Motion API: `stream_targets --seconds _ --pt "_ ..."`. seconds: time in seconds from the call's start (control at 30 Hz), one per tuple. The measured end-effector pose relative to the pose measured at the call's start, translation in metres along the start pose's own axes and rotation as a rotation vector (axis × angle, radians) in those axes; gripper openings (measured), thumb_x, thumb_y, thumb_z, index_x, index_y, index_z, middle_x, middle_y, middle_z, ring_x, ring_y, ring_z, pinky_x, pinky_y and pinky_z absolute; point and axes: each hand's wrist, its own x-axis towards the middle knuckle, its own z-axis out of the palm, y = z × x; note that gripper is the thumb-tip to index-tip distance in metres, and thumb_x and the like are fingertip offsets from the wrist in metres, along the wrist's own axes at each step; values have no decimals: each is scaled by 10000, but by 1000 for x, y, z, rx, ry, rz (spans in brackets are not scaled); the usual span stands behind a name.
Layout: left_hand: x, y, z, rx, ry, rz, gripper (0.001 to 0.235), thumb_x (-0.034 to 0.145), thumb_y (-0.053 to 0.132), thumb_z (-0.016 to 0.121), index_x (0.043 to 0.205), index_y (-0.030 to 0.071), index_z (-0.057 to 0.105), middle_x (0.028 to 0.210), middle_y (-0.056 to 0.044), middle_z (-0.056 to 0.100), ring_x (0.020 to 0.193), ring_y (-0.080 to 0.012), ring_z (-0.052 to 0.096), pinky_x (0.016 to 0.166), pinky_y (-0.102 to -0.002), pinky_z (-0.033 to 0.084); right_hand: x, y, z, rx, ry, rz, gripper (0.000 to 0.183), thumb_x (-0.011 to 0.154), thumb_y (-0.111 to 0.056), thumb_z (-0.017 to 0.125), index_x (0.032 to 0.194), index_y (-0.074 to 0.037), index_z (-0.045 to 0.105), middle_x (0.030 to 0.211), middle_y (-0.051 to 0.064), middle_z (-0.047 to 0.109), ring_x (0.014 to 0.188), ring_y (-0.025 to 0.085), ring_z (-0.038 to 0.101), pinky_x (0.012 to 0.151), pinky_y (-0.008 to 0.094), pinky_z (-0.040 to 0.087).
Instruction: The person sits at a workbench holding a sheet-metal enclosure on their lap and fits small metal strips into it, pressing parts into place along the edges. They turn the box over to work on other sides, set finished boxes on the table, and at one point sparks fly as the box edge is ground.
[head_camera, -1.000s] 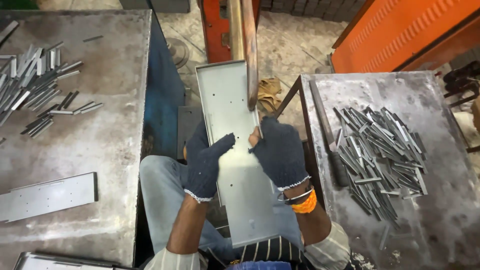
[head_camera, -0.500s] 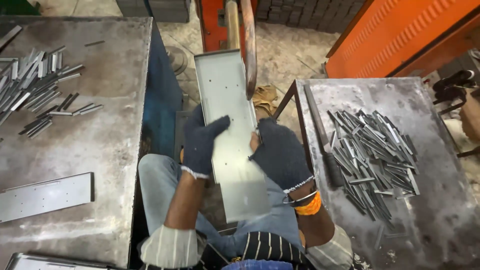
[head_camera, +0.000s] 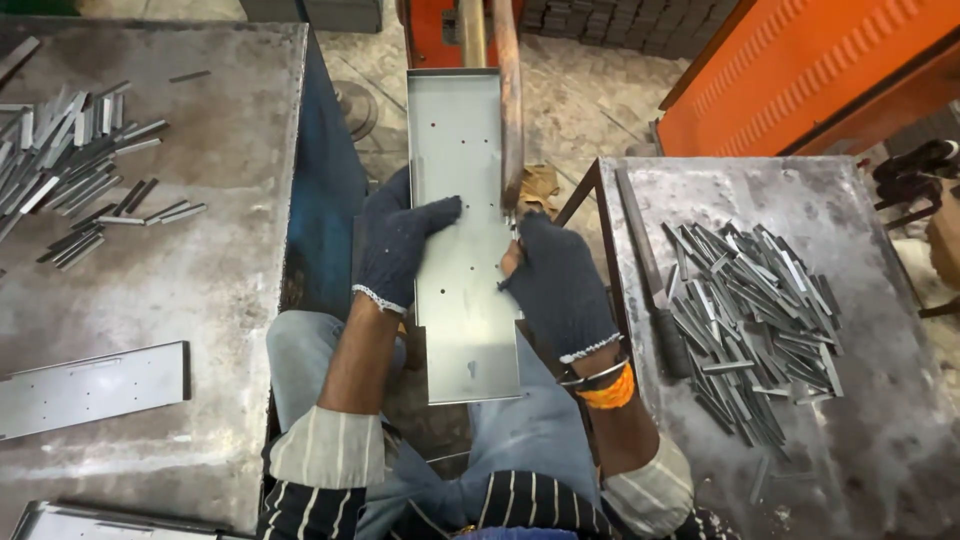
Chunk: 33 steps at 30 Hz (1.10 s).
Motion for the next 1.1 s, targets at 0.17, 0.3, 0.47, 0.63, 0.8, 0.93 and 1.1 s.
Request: stream_targets --seconds 0.17,0.3,0.47,0.63,0.8,0.93,1.1 --pt "4 -16 -3 -56 -32 7 387 781 49 753 1156 -38 716 986 -103 772 818 -147 715 751 -306 594 -3 -1 3 6 -2 26 144 847 -96 665 900 8 581 762 216 648 776 417 681 665 479 517" --pt "-6 -20 -4 -188 -73 3 376 825 74 733 1188 -16 699 1043 -91 758 882 -141 712 791 -311 585 -4 -2 5 -14 40 59 106 860 -100 660 874 -26 586 773 198 664 783 405 700 658 467 526" --pt "-20 -17 -3 -116 -68 58 395 833 94 744 1203 -34 696 1039 -107 768 873 -158 718 786 -323 592 -28 -12 -2 -24 59 -5 139 862 -113 658 882 -18 559 766 206 645 793 429 674 660 497 500" --pt "-36 -17 -3 -129 -38 -9 362 855 95 731 1183 -57 711 993 -121 772 827 -177 718 743 -337 597 -42 -14 3 -56 65 -77 116 881 -104 636 916 -11 576 801 228 627 822 456 639 691 535 471" --pt "-35 -30 -4 -189 -43 85 392 858 87 742 1225 -37 682 1060 -96 755 900 -156 705 806 -308 581 -48 -9 7 -108 60 -62 127 868 -110 629 919 -8 572 797 233 618 790 452 626 695 542 465" --pt "-52 -32 -8 -67 -3 15 386 842 93 750 1202 -39 702 1033 -101 770 861 -160 716 763 -315 590 -50 -15 2 -84 12 0 137 847 -119 643 888 -10 572 784 235 616 779 447 626 676 533 467" --pt "-53 -30 -7 -141 -25 32 311 878 84 741 1155 -56 711 1005 -124 756 843 -175 702 746 -323 577 -53 -12 3 -117 50 -49 119 869 -139 614 879 -25 580 734 205 615 751 424 642 676 521 484"
